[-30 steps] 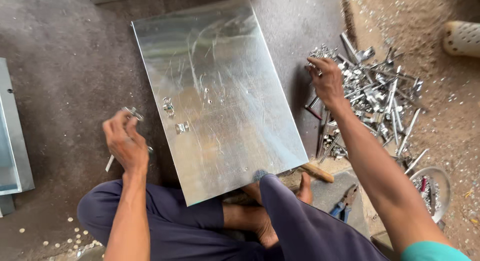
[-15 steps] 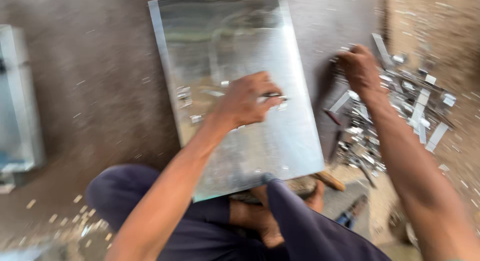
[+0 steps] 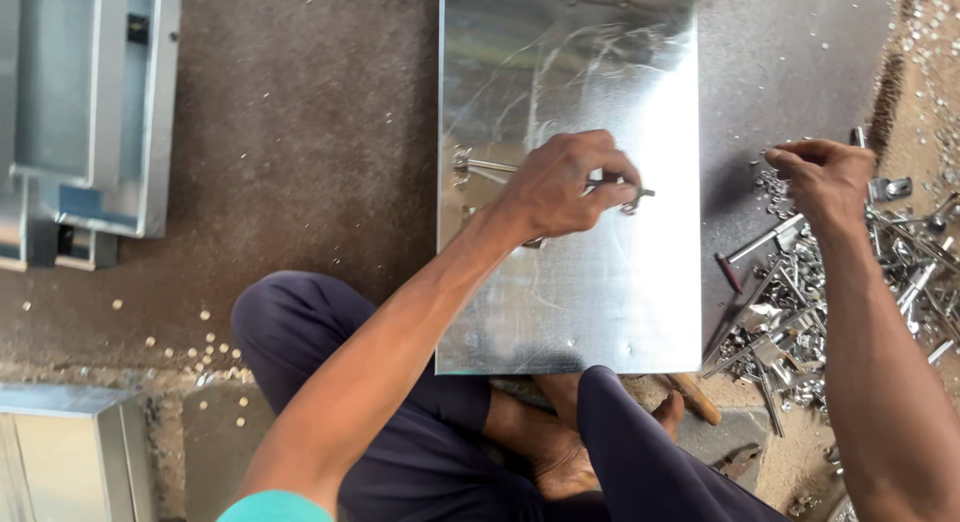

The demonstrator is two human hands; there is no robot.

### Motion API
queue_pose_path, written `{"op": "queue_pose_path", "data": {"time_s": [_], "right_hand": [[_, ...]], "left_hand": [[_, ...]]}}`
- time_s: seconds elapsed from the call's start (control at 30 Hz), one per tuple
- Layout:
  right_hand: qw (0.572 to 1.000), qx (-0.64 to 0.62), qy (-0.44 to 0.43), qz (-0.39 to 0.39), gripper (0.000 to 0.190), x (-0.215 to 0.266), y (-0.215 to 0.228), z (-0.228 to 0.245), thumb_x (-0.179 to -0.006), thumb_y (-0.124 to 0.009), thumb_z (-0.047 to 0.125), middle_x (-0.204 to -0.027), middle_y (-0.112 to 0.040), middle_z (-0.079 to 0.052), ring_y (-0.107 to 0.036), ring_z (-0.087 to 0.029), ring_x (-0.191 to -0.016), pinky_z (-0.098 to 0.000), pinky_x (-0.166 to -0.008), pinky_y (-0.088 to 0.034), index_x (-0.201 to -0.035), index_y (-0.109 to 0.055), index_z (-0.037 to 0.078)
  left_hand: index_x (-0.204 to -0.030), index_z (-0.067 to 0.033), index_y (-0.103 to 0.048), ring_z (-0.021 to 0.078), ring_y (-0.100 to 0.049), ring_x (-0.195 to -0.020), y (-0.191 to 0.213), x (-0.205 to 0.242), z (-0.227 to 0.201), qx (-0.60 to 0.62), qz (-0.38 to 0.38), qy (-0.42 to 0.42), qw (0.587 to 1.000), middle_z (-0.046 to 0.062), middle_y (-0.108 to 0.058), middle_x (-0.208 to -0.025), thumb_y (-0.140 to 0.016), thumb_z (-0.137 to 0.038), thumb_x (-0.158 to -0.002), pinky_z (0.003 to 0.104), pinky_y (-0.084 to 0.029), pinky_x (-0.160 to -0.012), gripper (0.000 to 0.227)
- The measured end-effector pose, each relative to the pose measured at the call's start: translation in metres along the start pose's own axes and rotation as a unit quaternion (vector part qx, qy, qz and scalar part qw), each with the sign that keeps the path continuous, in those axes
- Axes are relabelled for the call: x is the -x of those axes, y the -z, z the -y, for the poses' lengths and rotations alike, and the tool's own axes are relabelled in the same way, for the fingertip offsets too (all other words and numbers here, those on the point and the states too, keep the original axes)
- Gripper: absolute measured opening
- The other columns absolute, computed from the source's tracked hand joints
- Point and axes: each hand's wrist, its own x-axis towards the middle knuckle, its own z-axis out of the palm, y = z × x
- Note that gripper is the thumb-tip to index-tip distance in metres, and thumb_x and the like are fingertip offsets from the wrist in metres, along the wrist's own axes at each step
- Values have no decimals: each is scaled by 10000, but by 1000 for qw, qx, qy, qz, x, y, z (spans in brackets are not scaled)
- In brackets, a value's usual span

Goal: The person sits on the floor and assembles rectangular metal boxes by attaching metal latches and hinges. They use a hammer to secure the hardware into pre-drilled holes on the metal sheets, then stack the completed boxes.

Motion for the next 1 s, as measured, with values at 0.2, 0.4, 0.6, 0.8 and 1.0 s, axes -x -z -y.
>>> {"op": "queue_pose_path", "data": {"time_s": [0.2, 0.4, 0.6, 0.8, 1.0], "right_hand": [[991, -43, 122, 27, 108, 39, -16, 68, -1025, -745, 129, -915, -739, -87, -662, -111, -700, -257, -558, -540, -1104, -767, 60], [930, -52, 317, 179, 135, 76, -57, 154, -958, -718, 98, -1080, -692, -107, -701, -204, -990, -311, -850, -630, -1069, -743, 26], [886, 104, 360, 273, 182, 83, -99, 208, -1004, -652, 164, -976, -641, -133, -614, -270, -873, -429, -806, -525, -1054, -724, 5], [873, 160, 341, 310, 217, 76, -109, 221, -1007, -594, 167, -975, -643, -143, -614, -268, -867, -427, -810, -525, -1033, -712, -12], [876, 177, 318, 316, 217, 69, -117, 211, -1013, -565, 145, -987, -658, -151, -617, -267, -866, -419, -824, -539, -997, -712, -13]], "left_hand": [[-937, -176, -795, 149, -636, -817, -4, -7, -3, -3, 26, 97, 995, -15, -695, -870, -750, -223, -876, 368, -504, -760, 89], [-960, -201, -824, 189, -523, -1093, 34, 30, -4, -246, -175, 77, 950, -33, -658, -1066, -800, -171, -827, 491, -294, -1043, 139], [-926, -196, -819, 203, -492, -1017, 34, 45, 5, -259, -139, 107, 950, -39, -668, -991, -818, -218, -836, 457, -253, -976, 92], [-879, -196, -821, 190, -502, -977, 30, 39, 3, -225, -164, 118, 953, -58, -699, -946, -822, -245, -822, 427, -276, -991, 75], [-882, -191, -825, 184, -499, -949, 30, 43, 8, -215, -172, 120, 954, -65, -707, -928, -836, -237, -820, 419, -289, -984, 77]]}}
